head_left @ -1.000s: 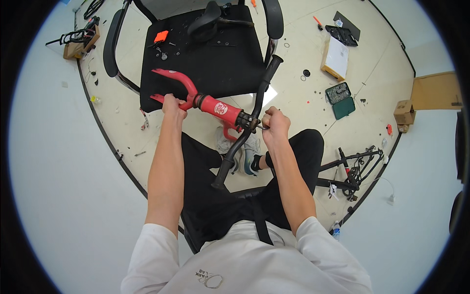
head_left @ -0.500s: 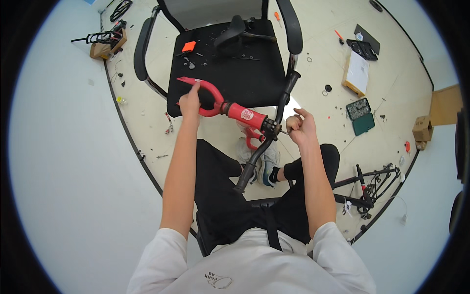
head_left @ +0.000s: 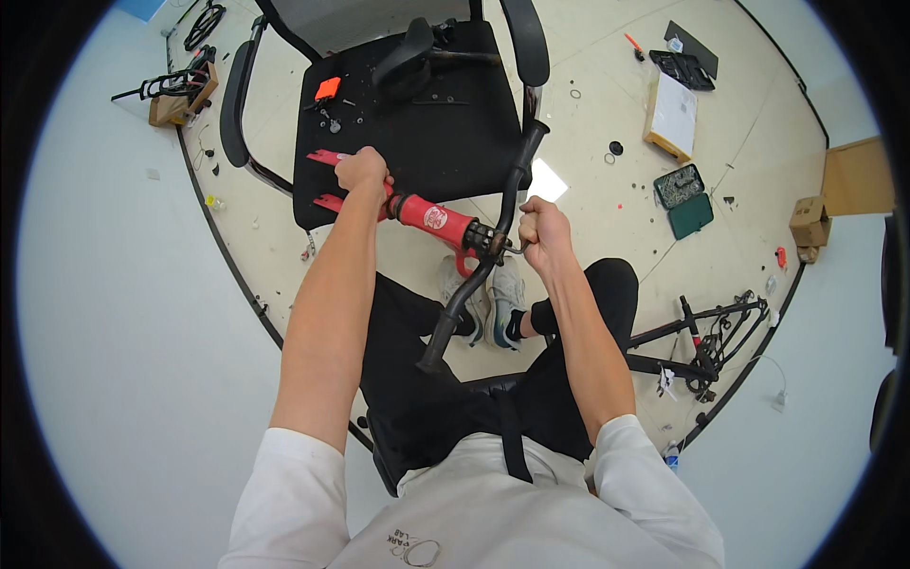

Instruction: The person assembles a bicycle handlebar onto a red fork. They use an Allen key to tighten the stem bolts, then remove the handlebar and stem to insert a spacer before reassembling the components.

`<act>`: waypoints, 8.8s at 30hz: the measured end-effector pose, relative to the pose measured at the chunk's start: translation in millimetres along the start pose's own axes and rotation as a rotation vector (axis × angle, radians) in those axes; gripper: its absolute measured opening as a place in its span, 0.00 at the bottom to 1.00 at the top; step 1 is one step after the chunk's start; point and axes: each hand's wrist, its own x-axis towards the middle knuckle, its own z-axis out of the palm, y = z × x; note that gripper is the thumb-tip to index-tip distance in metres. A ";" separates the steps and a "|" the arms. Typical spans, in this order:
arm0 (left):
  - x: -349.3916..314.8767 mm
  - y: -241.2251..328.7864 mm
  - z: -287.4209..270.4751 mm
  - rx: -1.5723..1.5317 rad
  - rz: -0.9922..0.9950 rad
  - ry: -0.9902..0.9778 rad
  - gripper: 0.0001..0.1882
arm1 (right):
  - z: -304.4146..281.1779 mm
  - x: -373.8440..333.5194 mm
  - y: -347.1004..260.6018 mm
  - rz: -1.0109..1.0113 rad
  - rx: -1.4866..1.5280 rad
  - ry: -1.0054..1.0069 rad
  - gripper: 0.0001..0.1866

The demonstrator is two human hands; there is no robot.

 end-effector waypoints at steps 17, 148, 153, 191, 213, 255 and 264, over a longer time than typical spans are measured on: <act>44.7 -32.1 25.7 -0.004 0.052 -0.295 0.08 | -72.3 -95.6 75.4 -1.445 -1.747 -1.018 0.11; -240.2 -115.9 -30.2 -0.644 -0.478 -0.434 0.09 | -72.6 -78.2 59.1 -0.579 0.084 -0.178 0.01; -243.6 -109.5 -33.3 -0.598 -0.507 -0.417 0.08 | -85.1 -67.5 52.9 -0.620 0.002 -0.250 0.03; -232.6 -137.1 -39.7 -0.790 -0.440 -0.567 0.09 | -126.3 -144.6 37.1 -1.113 -1.102 0.067 0.13; -227.6 -135.8 -38.2 -0.632 -0.368 -0.664 0.06 | -41.2 -113.8 54.9 -0.457 0.051 0.072 0.09; -242.0 -127.2 -38.1 -0.596 -0.391 -0.603 0.04 | -65.4 -112.2 60.5 -0.507 0.041 -0.124 0.09; -233.8 -136.2 -45.9 -0.601 -0.335 -0.721 0.11 | -68.9 -109.8 56.8 -0.522 -0.012 -0.003 0.07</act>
